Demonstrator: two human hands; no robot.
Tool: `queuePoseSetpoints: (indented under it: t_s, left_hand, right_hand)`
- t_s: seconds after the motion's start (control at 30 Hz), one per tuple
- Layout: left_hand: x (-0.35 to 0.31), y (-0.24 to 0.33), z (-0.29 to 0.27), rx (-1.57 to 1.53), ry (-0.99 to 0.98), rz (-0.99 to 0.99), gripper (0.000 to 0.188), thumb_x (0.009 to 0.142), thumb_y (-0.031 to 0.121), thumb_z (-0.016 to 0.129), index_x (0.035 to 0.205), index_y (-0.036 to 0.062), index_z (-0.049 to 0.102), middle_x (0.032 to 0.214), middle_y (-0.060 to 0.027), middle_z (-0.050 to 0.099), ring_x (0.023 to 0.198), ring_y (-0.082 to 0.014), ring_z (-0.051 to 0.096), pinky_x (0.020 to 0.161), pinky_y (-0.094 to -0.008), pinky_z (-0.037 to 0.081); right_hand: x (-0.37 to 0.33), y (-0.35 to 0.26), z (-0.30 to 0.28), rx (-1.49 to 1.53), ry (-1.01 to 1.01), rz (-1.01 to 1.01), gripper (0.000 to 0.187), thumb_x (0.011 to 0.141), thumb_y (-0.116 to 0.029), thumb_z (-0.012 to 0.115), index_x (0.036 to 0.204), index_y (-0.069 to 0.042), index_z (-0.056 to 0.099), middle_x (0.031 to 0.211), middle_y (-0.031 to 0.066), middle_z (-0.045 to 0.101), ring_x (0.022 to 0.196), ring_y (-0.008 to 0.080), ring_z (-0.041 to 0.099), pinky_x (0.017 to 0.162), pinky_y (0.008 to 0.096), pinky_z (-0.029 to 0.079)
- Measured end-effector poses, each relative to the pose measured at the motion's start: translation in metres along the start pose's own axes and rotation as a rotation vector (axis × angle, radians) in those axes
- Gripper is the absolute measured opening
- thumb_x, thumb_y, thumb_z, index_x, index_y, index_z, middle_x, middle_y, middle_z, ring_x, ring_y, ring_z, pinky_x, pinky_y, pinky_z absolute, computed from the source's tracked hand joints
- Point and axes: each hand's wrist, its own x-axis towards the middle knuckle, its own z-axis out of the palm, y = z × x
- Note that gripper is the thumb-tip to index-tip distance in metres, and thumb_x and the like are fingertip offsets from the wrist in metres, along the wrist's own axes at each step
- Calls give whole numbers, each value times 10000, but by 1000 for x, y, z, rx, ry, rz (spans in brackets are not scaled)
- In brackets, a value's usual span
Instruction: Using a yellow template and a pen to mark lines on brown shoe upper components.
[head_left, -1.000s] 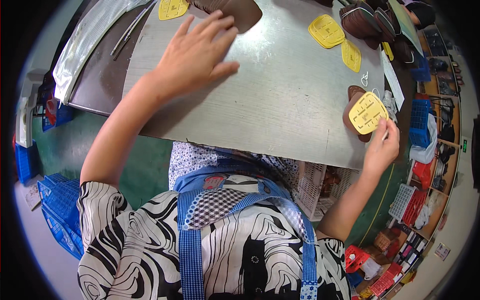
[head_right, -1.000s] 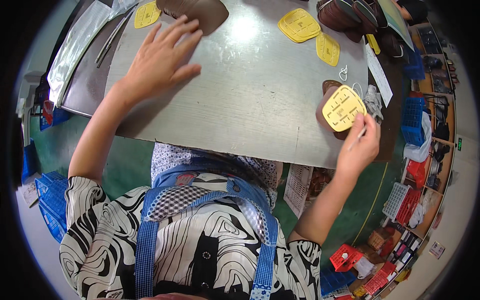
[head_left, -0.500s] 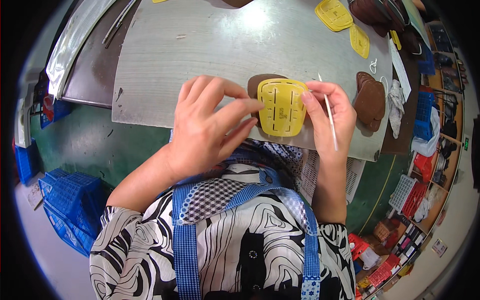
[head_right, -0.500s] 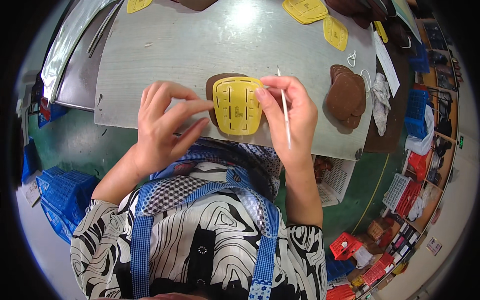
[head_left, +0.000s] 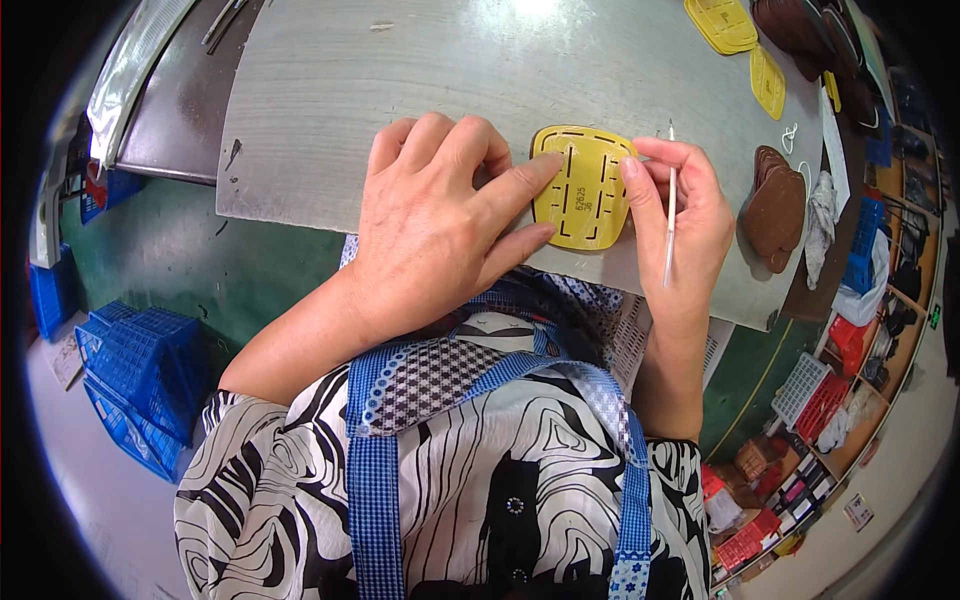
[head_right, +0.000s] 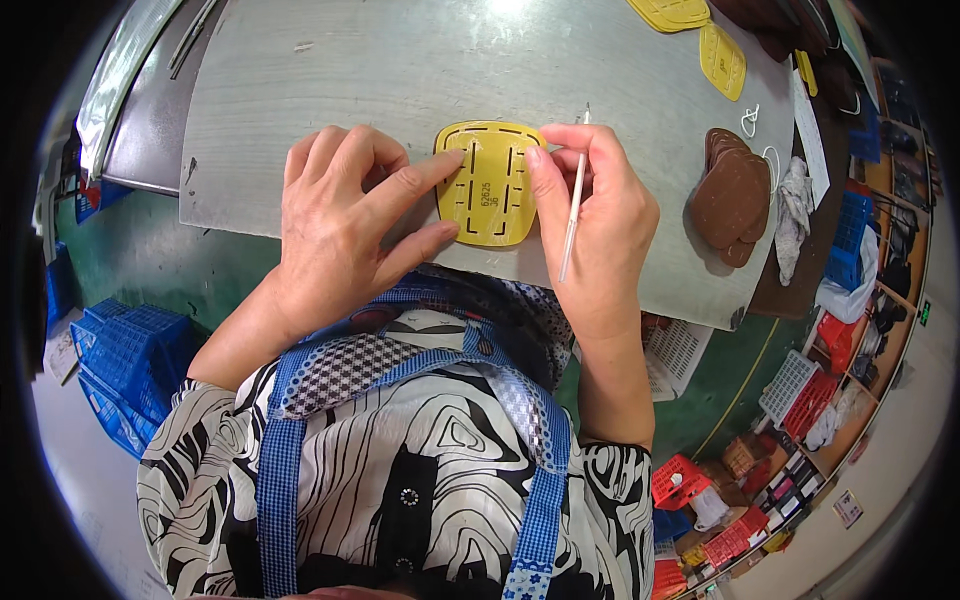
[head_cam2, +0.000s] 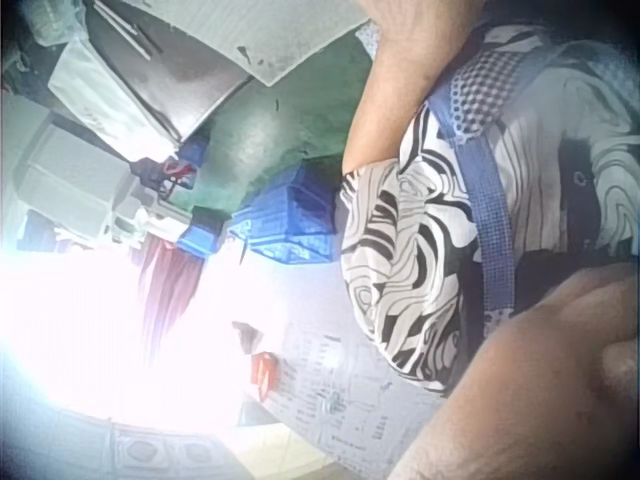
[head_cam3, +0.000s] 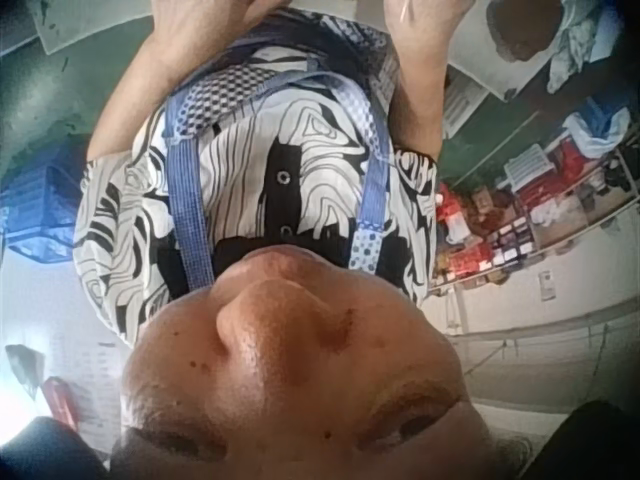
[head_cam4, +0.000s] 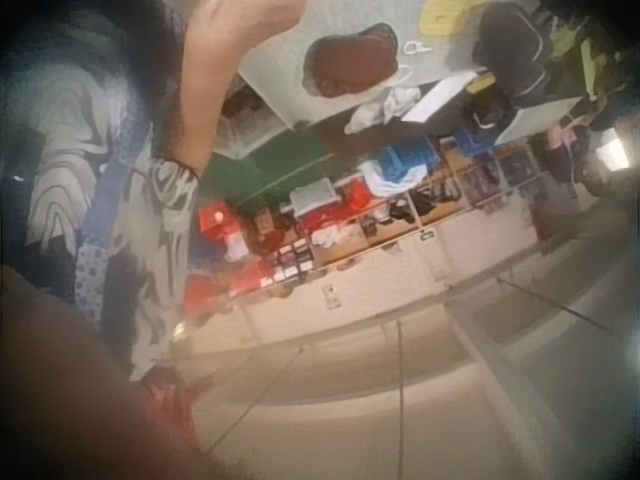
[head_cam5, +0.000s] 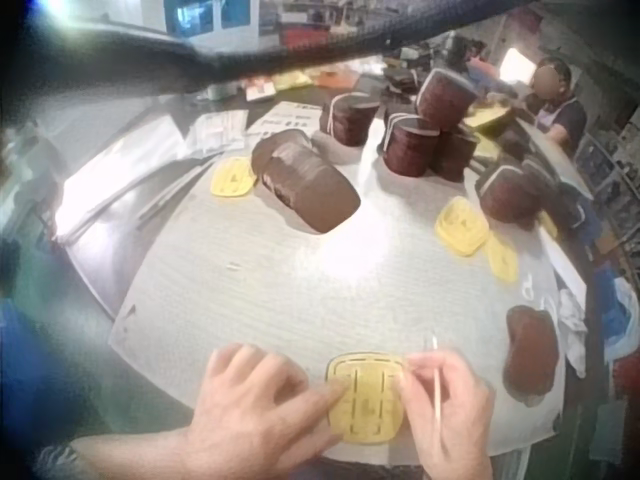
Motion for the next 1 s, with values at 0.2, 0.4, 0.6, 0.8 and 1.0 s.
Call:
queuePoseSetpoints:
  t_s: [0.2, 0.4, 0.6, 0.8, 1.0]
  left_hand:
    - [1, 3, -1, 22, -14, -5, 472, 798, 349, 806, 1238, 197, 730, 1165, 9, 619, 1050, -238, 550, 955, -417, 400]
    - [0, 3, -1, 62, -36, 15, 370, 800, 324, 794, 1156, 238, 735, 1399, 51, 609, 1179, -260, 550, 1010, -431, 403]
    - [2, 4, 2, 28, -24, 30, 304, 769, 273, 820, 1061, 292, 740, 1371, 50, 615, 1175, -258, 548, 1001, -442, 406]
    - [2, 4, 2, 34, -35, 38, 319, 775, 263, 821, 1083, 296, 746, 1373, 40, 609, 1173, -252, 548, 1007, -442, 404]
    - [1, 5, 1, 46, -45, 36, 339, 796, 260, 814, 1127, 289, 745, 1377, 31, 607, 1179, -253, 546, 1021, -441, 397]
  right_hand:
    - [2, 2, -5, -397, -64, -312, 311, 989, -180, 722, 1221, -10, 603, 935, 74, 665, 801, 137, 637, 673, 335, 531]
    - [14, -18, -16, 274, -117, -107, 260, 1061, -233, 637, 1128, 17, 658, 910, 12, 649, 800, 79, 586, 691, 238, 493]
    - [22, -21, 10, -16, -295, -370, 175, 1018, -171, 641, 954, -20, 701, 829, 121, 682, 705, 271, 662, 653, 349, 515]
    - [27, -16, 9, -147, -133, -356, 197, 1039, -156, 608, 931, -14, 691, 792, 107, 673, 671, 255, 657, 625, 360, 502]
    - [-3, -9, -12, -272, 16, -173, 202, 1062, -144, 573, 963, -8, 685, 725, 94, 639, 633, 214, 624, 606, 334, 477]
